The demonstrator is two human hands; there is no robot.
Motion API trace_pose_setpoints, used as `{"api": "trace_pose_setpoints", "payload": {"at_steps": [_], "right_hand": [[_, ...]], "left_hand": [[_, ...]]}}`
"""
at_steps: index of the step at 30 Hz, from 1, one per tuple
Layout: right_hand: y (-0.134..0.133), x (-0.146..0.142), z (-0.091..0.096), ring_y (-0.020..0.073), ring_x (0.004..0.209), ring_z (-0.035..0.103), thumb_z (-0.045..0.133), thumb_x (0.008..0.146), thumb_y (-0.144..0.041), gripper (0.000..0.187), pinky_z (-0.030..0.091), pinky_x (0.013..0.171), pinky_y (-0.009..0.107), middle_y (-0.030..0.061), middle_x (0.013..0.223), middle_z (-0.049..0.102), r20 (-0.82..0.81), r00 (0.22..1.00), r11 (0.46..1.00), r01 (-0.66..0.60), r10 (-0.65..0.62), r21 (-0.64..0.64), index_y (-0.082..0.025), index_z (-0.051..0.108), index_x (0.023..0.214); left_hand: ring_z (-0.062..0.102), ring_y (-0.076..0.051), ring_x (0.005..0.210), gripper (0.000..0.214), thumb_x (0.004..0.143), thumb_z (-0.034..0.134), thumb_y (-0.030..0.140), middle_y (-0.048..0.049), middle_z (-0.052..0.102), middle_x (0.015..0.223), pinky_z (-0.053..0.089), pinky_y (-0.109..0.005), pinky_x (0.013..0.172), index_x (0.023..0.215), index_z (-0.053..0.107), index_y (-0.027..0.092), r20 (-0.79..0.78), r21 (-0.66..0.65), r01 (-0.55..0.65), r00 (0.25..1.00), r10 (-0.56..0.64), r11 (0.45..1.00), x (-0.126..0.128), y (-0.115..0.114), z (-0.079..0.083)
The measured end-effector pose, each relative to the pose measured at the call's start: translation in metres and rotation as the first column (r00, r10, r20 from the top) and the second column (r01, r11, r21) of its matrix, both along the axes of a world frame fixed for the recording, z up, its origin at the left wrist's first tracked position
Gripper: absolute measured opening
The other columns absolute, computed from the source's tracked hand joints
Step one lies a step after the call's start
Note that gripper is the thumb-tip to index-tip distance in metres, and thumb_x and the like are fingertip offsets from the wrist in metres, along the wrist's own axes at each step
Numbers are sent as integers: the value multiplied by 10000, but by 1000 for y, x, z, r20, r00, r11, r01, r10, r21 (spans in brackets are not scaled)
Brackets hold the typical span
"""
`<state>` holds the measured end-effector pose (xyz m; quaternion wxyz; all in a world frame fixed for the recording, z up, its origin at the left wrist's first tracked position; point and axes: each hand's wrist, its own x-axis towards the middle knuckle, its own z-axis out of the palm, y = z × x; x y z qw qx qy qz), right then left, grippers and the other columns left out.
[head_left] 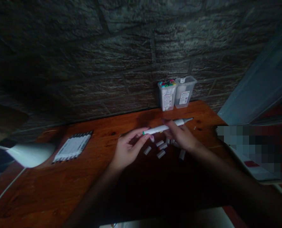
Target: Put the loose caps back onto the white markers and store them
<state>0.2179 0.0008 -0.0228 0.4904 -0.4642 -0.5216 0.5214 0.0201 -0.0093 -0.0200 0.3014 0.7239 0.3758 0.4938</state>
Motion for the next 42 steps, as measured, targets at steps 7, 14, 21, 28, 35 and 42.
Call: {"api": "trace_pose_setpoints", "payload": {"at_steps": [7,14,21,28,35,42], "right_hand": [[-1,5,1,117,488,389,572,842,-588,472,295,476,267,-36,524,415,68,997,997,-25,20,74,-218,468,569],[-6,5,6,111,482,396,525,870,-564,471,302,468,259,-37,516,418,89,988,981,-138,127,132,-215,487,555],[-11,-2,8,97,440,274,506,843,-544,487,228,442,273,-59,472,297,-11,995,994,-102,103,45,-230,377,494],[-18,-18,-5,134,547,479,551,839,-510,373,374,535,270,-25,578,493,-32,995,994,-91,93,63,-216,529,612],[-28,-37,-4,153,605,524,541,859,-507,343,419,581,277,-15,622,537,46,999,995,-25,21,93,-212,569,688],[-48,-52,-8,224,915,658,505,913,-454,292,511,751,320,37,869,695,44,999,983,-37,29,179,-222,680,897]], "left_hand": [[566,-94,528,223,903,616,338,-35,724,715,470,-208,530,860,719,145,41,-136,65,997,-60,989,-1,2,1],[485,-86,475,334,917,582,419,-11,638,599,397,-213,479,745,667,146,62,-274,196,981,-186,942,-1,0,6],[459,-89,475,390,864,631,501,-17,610,595,382,-232,471,734,682,137,322,-367,392,904,-281,843,5,-5,-3],[587,-132,649,561,903,441,633,-45,622,723,486,-242,603,833,695,138,558,-532,182,810,181,827,19,4,-1],[642,-147,798,643,919,318,677,-63,675,845,496,-242,715,903,689,152,801,-471,267,529,281,841,16,5,10],[653,-167,814,720,938,226,672,-74,673,828,521,-280,771,907,707,138,872,-405,491,462,163,771,25,-11,15]]}}
